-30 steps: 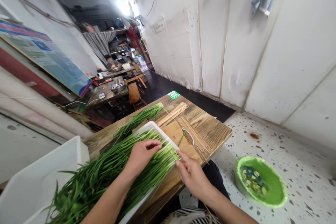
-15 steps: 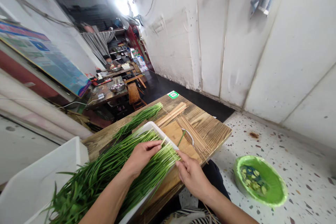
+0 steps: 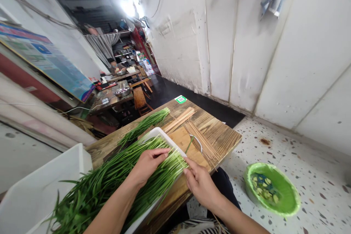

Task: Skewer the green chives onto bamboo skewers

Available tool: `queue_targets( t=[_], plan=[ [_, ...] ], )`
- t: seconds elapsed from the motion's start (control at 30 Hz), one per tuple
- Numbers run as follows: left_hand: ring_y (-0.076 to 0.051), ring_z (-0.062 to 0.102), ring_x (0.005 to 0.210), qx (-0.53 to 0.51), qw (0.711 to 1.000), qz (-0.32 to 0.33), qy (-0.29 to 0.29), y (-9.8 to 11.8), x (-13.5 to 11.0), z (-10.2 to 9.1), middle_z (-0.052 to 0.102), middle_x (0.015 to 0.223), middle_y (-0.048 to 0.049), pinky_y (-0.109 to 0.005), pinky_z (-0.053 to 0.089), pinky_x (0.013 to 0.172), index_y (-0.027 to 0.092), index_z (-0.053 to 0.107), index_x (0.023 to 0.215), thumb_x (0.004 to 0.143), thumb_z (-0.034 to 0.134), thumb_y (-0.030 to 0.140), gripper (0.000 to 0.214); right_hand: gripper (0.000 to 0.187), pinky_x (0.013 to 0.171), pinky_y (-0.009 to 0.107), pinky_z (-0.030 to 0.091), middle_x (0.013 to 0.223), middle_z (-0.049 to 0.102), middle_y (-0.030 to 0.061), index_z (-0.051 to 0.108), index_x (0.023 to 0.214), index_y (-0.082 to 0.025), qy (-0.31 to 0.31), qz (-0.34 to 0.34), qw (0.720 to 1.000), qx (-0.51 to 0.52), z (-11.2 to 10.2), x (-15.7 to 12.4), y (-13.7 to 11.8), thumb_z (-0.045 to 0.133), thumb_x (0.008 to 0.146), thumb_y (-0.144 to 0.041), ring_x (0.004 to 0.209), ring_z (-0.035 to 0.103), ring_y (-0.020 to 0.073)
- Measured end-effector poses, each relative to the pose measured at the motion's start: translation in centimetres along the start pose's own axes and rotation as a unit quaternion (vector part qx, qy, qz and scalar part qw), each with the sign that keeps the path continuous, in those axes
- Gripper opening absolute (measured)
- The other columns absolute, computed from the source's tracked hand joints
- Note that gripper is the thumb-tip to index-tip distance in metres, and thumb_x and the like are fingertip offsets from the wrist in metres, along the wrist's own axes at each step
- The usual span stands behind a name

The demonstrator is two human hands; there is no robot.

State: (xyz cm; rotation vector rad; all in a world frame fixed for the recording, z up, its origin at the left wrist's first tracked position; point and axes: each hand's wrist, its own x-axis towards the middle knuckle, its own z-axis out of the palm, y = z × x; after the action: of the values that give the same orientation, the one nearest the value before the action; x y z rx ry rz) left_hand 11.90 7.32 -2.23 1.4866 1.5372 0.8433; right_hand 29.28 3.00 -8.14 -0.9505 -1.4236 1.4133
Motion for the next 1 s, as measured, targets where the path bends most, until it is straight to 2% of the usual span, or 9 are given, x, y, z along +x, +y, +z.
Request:
queue_targets(
  t=[0.5, 0.77, 1.0],
  plan=[
    [-0.021, 0.064, 0.087, -0.01, 1.0, 0.001, -0.003, -0.1, 0.15, -0.03, 0.07, 0.092, -0.0052, -0.032, 0.047, 0.084, 0.016, 0.069, 0.092, 0.069, 0.058, 0.026, 0.028, 0.048, 0.039, 0.02, 0.026, 0.049, 0.03, -0.0084, 0.043, 0.125, -0.011, 0.002, 0.01, 1.0, -0.014, 0.07, -0.01, -0.16, 0.041, 0.087, -0.04, 0.04, 0.03, 0.0077],
    [-0.021, 0.063, 0.09, -0.004, 1.0, -0.005, -0.017, 0.28, 0.11, -0.1, 0.07, 0.094, -0.0045, -0.033, 0.045, 0.088, 0.016, 0.069, 0.092, 0.069, 0.057, 0.024, 0.027, 0.046, 0.04, 0.02, 0.026, 0.049, 0.032, -0.0081, 0.043, 0.124, -0.01, 0.0, 0.006, 1.0, -0.015, 0.01, -0.13, -0.11, 0.041, 0.088, -0.038, 0.04, 0.031, 0.0078],
    [-0.021, 0.062, 0.092, 0.021, 0.999, 0.02, -0.031, 0.4, 0.1, -0.22, 0.069, 0.097, -0.0051, -0.034, 0.043, 0.091, 0.016, 0.069, 0.092, 0.069, 0.055, 0.023, 0.028, 0.049, 0.039, 0.02, 0.026, 0.049, 0.032, -0.0081, 0.044, 0.124, -0.01, 0.006, 0.009, 1.0, -0.021, 0.03, -0.13, -0.03, 0.04, 0.087, -0.042, 0.04, 0.03, 0.0078]
  ],
)
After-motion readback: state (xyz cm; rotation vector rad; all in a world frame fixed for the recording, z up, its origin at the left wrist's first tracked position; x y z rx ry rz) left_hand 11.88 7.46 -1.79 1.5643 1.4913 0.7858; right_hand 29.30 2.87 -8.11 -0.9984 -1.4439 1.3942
